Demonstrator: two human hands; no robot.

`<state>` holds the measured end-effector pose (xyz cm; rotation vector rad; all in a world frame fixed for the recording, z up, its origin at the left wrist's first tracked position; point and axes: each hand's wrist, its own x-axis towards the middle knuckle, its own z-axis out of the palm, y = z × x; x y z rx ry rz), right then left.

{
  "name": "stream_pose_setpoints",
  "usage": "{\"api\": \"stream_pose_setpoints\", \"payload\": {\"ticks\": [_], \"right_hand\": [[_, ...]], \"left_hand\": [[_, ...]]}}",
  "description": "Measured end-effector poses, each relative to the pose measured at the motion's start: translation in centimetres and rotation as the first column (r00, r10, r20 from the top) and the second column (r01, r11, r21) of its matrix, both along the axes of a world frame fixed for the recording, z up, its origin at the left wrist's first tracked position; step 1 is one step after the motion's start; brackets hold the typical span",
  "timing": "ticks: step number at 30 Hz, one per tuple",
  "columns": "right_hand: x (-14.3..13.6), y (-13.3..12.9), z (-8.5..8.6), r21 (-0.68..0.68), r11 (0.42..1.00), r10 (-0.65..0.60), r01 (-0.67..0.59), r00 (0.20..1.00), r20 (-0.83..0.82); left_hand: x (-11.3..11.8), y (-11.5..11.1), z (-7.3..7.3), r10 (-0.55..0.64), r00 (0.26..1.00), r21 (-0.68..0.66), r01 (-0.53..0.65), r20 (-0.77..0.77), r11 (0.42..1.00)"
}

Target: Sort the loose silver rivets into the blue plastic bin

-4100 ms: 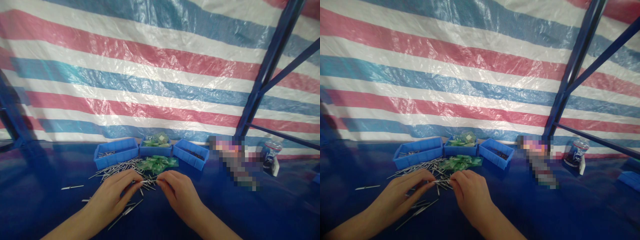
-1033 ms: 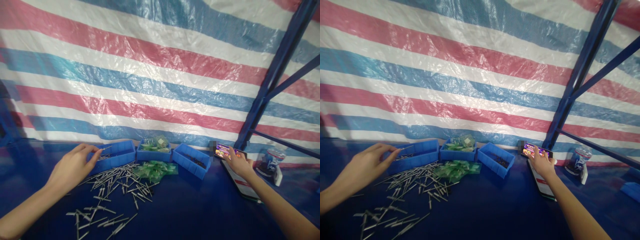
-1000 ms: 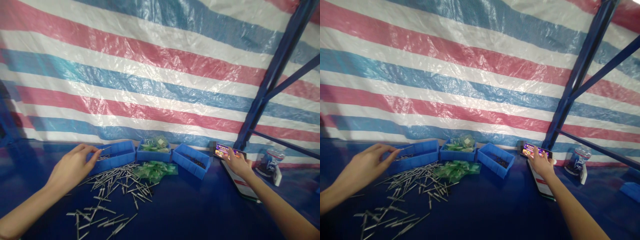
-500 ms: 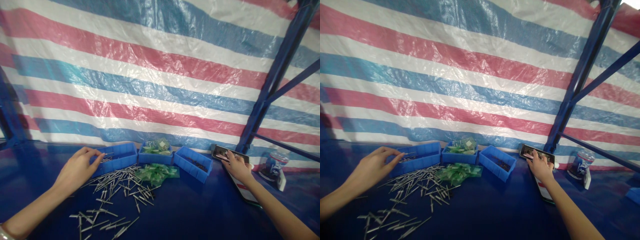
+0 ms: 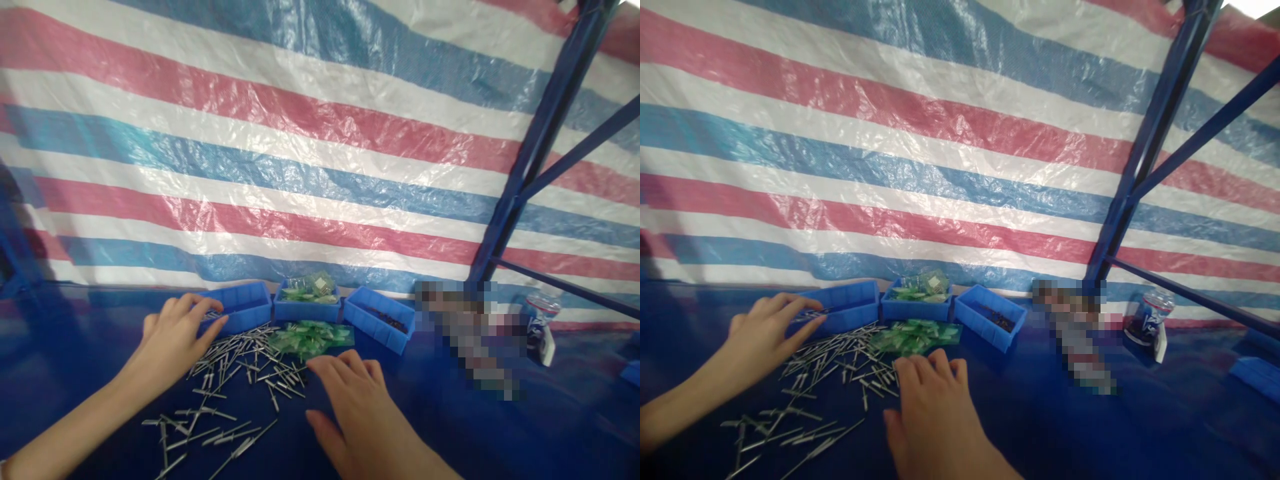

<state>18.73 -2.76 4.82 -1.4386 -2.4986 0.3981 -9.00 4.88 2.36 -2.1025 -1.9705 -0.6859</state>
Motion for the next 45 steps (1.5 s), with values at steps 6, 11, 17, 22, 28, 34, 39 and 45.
{"api": "stream_pose_setpoints", "payload": {"ticks": [6, 11, 17, 22, 28, 34, 39, 45], "right_hand": [[-1.2, 1.2, -2.3, 0.008, 1.000, 0.027, -0.026, 0.997, -0.075], [-0.3, 2.0, -3.8, 0.045, 0.998, 0.039, -0.032, 0.988, -0.149], [-0.6, 1.0, -3.6, -0.004, 0.997, 0.081, -0.082, 0.988, -0.135], [-0.6, 0.8, -3.4, 0.002, 0.997, 0.072, -0.073, 0.991, -0.116], [-0.4, 0.9, -3.4, -0.010, 0.998, 0.068, -0.069, 0.991, -0.111], [-0.4, 0.5, -3.2, 0.010, 0.996, 0.093, -0.092, 0.990, -0.107], [-0.5, 0.5, -3.0, 0.000, 0.995, 0.101, -0.102, 0.990, -0.095], [-0.6, 0.3, -2.9, -0.008, 0.994, 0.111, -0.111, 0.991, -0.069]], "left_hand": [[2.4, -2.7, -0.9, -0.309, 0.950, -0.302, 0.306, 0.041, 0.903], [3.2, -3.6, -1.4, -0.323, 0.946, -0.480, 0.301, 0.039, 0.824], [3.5, -3.3, -1.9, -0.376, 0.926, -0.443, 0.343, 0.014, 0.828], [2.7, -2.4, -2.4, -0.321, 0.947, -0.325, 0.294, -0.032, 0.899], [1.2, -1.3, -2.7, -0.209, 0.970, -0.222, 0.179, -0.122, 0.959], [0.8, -0.5, -3.5, -0.222, 0.971, -0.218, 0.198, -0.091, 0.956], [0.9, -0.3, -3.8, -0.211, 0.975, -0.208, 0.193, -0.068, 0.959], [1.5, -0.4, -3.8, -0.195, 0.980, -0.191, 0.186, -0.030, 0.964]]}}
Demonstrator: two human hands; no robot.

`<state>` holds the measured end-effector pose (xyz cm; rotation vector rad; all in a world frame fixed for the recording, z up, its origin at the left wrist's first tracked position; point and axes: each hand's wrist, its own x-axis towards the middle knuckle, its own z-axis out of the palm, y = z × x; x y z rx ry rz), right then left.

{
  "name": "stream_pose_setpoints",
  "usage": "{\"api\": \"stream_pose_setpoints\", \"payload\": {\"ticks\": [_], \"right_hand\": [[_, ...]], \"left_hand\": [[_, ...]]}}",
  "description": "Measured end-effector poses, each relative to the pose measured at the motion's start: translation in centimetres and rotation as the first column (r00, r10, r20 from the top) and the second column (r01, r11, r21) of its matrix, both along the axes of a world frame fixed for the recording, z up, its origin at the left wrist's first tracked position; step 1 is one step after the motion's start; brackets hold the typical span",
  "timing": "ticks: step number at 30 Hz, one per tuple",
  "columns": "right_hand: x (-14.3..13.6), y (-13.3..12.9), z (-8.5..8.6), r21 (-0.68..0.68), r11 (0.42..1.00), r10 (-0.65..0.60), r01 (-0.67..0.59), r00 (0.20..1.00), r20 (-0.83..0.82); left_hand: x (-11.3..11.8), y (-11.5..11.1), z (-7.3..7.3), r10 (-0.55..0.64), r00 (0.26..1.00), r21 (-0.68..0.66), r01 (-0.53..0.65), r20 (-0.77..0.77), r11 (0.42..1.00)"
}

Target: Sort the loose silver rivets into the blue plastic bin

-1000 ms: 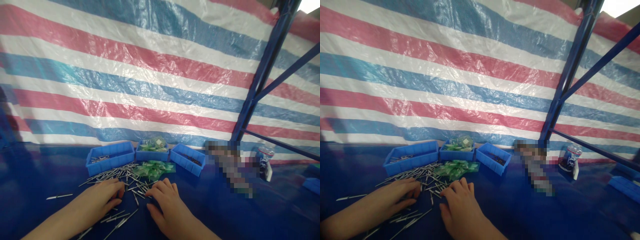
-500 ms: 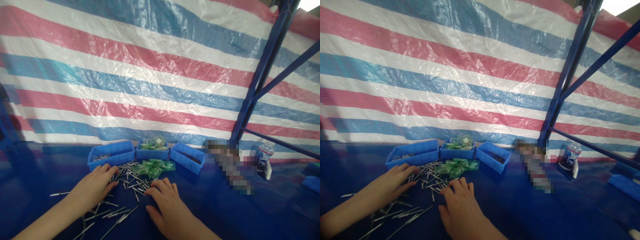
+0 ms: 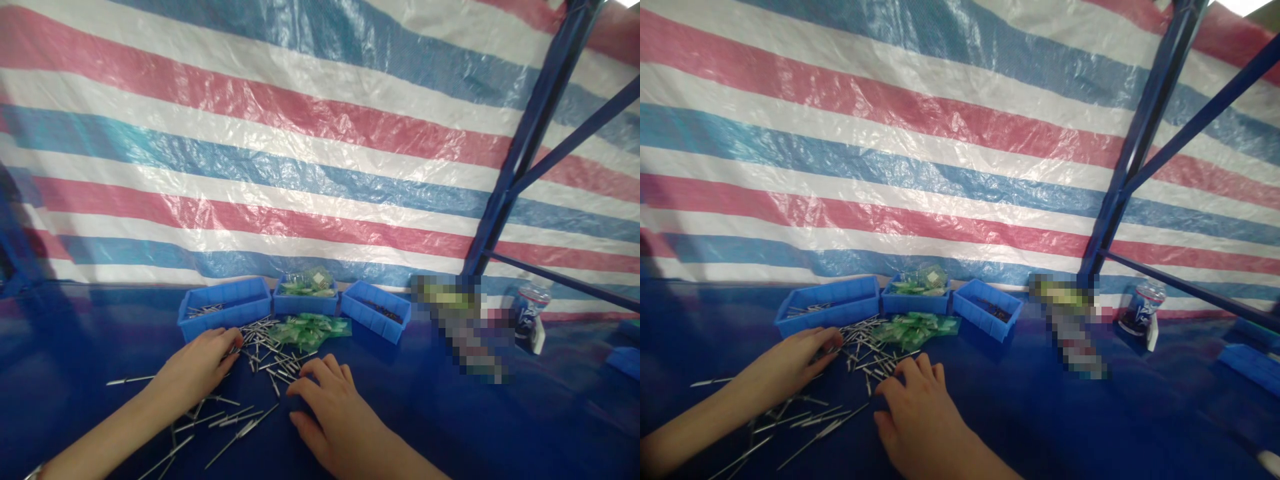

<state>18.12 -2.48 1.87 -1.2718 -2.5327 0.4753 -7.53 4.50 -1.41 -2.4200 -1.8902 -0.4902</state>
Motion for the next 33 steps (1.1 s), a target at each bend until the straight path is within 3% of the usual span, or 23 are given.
{"api": "stream_pose_setpoints", "payload": {"ticks": [6, 13, 17, 22, 26, 33], "right_hand": [[0.0, 0.0, -0.2, 0.012, 1.000, 0.013, -0.013, 1.000, 0.006], [-0.2, 0.0, -0.1, 0.023, 0.999, -0.022, 0.023, 1.000, -0.016], [-0.3, 0.3, -0.2, 0.032, 0.996, -0.077, 0.080, 0.995, -0.065], [-0.4, 0.8, -0.5, 0.078, 0.995, -0.055, 0.063, 0.993, -0.107], [-0.3, 0.9, -1.1, 0.135, 0.991, 0.022, -0.008, 0.995, -0.099], [0.1, 1.2, -2.0, 0.267, 0.964, 0.090, -0.024, 0.968, -0.236]], "left_hand": [[0.7, -0.4, 1.2, -0.013, 0.997, 0.000, 0.013, 0.077, 1.000], [1.7, -1.3, 2.5, -0.133, 0.969, 0.100, 0.115, 0.208, 0.988], [3.1, -2.5, 2.1, -0.244, 0.930, 0.165, 0.204, 0.275, 0.965], [4.9, -4.7, 0.6, -0.469, 0.818, 0.224, 0.415, 0.332, 0.882], [5.3, -5.4, 0.3, -0.503, 0.808, 0.217, 0.454, 0.309, 0.864], [5.6, -5.6, 0.6, -0.571, 0.744, 0.301, 0.488, 0.346, 0.819]]}}
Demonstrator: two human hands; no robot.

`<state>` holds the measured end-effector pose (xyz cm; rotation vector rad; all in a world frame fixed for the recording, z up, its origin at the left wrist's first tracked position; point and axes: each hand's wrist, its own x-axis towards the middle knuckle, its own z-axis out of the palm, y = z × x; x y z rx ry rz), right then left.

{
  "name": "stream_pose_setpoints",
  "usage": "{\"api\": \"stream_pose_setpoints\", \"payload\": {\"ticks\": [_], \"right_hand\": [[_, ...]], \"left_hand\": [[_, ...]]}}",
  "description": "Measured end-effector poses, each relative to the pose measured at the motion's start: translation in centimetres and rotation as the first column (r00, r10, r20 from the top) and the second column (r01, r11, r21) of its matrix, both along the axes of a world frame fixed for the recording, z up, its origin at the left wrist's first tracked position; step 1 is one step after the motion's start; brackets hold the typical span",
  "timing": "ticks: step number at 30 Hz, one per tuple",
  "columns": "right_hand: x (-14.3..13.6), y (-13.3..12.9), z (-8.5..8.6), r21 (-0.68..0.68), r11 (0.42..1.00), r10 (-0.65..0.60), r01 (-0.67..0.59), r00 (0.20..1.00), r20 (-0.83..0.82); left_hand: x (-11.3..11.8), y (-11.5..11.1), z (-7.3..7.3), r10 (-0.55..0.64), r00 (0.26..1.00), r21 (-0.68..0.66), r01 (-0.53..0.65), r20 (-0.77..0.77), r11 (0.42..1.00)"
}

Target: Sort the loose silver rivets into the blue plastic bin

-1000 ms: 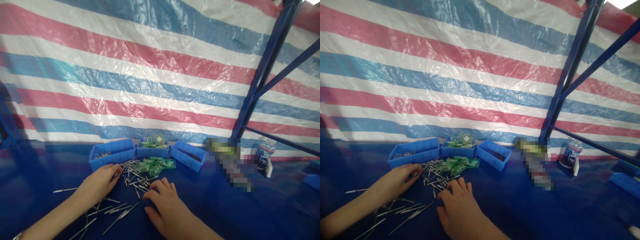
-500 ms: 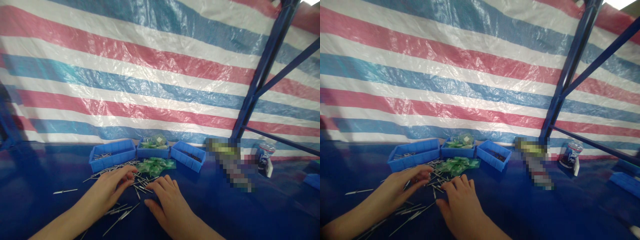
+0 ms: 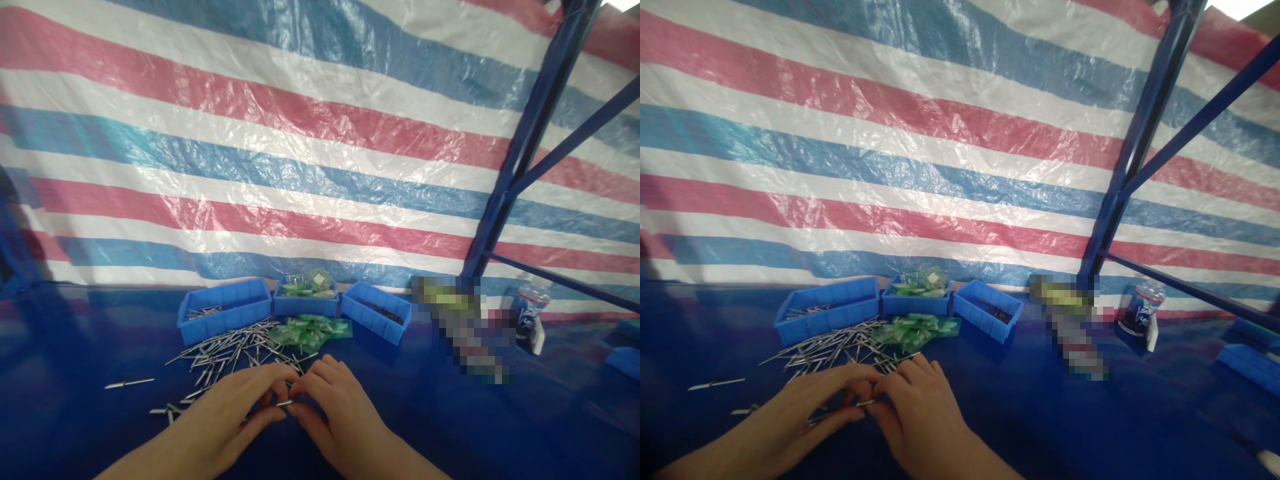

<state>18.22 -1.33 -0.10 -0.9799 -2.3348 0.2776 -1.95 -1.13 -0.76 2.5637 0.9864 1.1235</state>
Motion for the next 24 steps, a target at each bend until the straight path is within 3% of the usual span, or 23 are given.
{"api": "stream_pose_setpoints", "payload": {"ticks": [6, 15, 24], "right_hand": [[0.0, 0.1, -0.2, 0.089, 0.996, 0.017, -0.012, 0.998, -0.058], [0.5, 0.2, 0.5, 0.105, 0.987, -0.099, 0.122, 0.975, -0.199], [0.5, 0.3, 0.5, 0.092, 0.985, -0.117, 0.145, 0.959, -0.259]], "left_hand": [[-0.1, 0.1, -0.4, 0.053, 0.999, -0.015, -0.053, 0.002, 0.998], [-0.3, 0.9, 1.8, 0.191, 0.982, -0.108, -0.190, -0.002, 0.976], [0.0, 0.6, 2.4, 0.261, 0.961, -0.125, -0.249, 0.091, 0.961]]}}
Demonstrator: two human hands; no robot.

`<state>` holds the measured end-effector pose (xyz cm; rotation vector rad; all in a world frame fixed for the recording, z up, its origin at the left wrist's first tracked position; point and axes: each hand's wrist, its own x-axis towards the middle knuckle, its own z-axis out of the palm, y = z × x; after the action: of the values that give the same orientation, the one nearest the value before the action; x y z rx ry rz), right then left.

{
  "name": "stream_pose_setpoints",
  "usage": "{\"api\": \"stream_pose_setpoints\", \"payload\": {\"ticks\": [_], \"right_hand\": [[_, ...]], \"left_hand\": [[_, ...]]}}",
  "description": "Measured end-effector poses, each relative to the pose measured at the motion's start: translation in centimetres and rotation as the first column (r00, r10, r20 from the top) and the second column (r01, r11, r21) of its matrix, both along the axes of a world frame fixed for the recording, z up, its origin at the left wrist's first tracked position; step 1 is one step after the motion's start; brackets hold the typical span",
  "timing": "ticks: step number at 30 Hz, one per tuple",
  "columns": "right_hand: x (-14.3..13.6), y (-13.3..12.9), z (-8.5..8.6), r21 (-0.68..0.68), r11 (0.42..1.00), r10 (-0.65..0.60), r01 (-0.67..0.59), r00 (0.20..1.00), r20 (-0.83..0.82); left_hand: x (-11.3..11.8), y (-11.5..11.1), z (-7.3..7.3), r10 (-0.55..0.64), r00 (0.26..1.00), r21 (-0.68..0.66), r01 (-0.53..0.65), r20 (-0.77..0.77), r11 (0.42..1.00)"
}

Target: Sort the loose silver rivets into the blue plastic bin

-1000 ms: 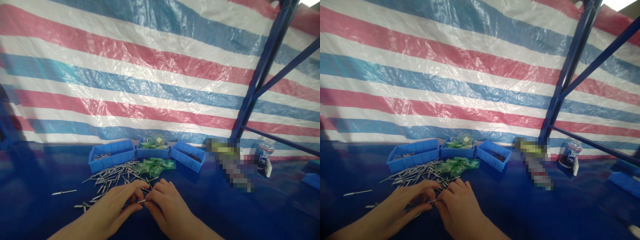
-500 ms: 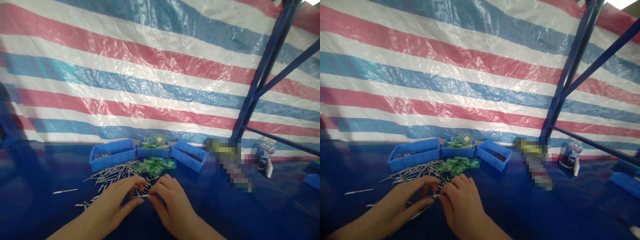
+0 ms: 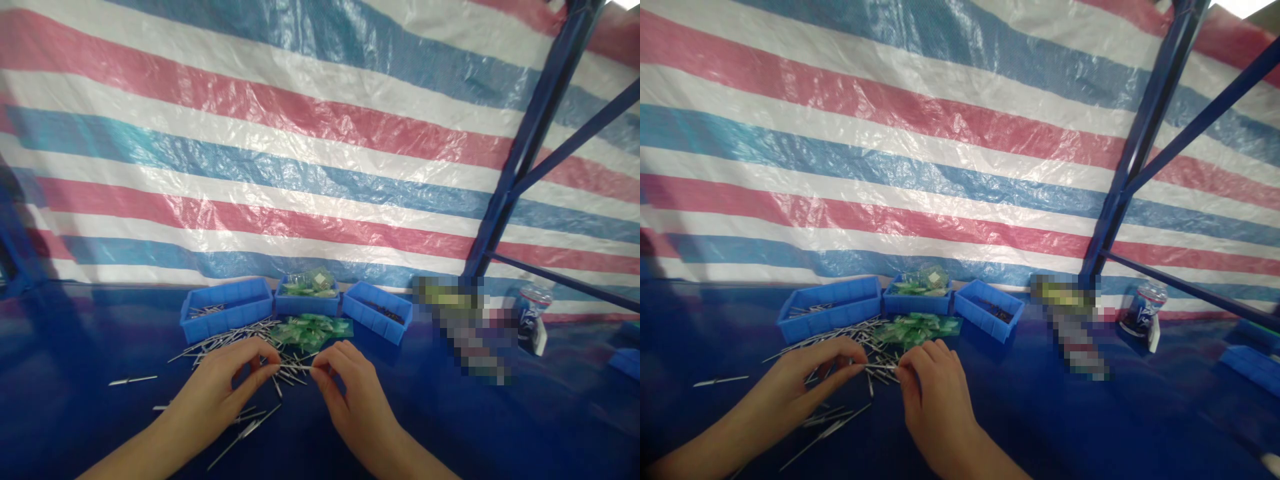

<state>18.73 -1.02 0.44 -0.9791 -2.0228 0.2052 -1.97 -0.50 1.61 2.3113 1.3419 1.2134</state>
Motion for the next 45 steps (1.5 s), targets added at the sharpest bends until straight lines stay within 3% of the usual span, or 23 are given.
{"api": "stream_pose_setpoints", "payload": {"ticks": [5, 11, 19, 31, 45], "right_hand": [[-0.09, -0.07, 0.17, -0.022, 1.000, 0.006, -0.006, 1.000, 0.000], [-0.16, -0.05, 0.13, -0.053, 0.999, 0.001, 0.000, 1.000, 0.020], [-0.11, -0.09, 0.04, 0.025, 0.999, 0.023, -0.023, 1.000, 0.012], [0.02, -0.13, -0.08, 0.081, 0.997, -0.003, 0.001, 1.000, 0.029], [-0.10, -0.21, 0.14, -0.012, 1.000, 0.007, -0.007, 0.998, 0.064]], "left_hand": [[0.33, -0.49, 0.31, 0.004, 1.000, -0.045, -0.004, -0.004, 0.999], [0.03, -0.31, 0.22, -0.024, 0.999, 0.031, 0.025, -0.026, 0.999], [-0.31, -0.01, -0.32, -0.040, 0.998, 0.061, 0.042, -0.039, 0.997], [0.32, -0.56, 0.20, -0.045, 0.999, 0.040, 0.046, -0.023, 0.998], [-0.20, 0.02, 0.08, -0.108, 0.993, 0.124, 0.113, -0.044, 0.986]]}}
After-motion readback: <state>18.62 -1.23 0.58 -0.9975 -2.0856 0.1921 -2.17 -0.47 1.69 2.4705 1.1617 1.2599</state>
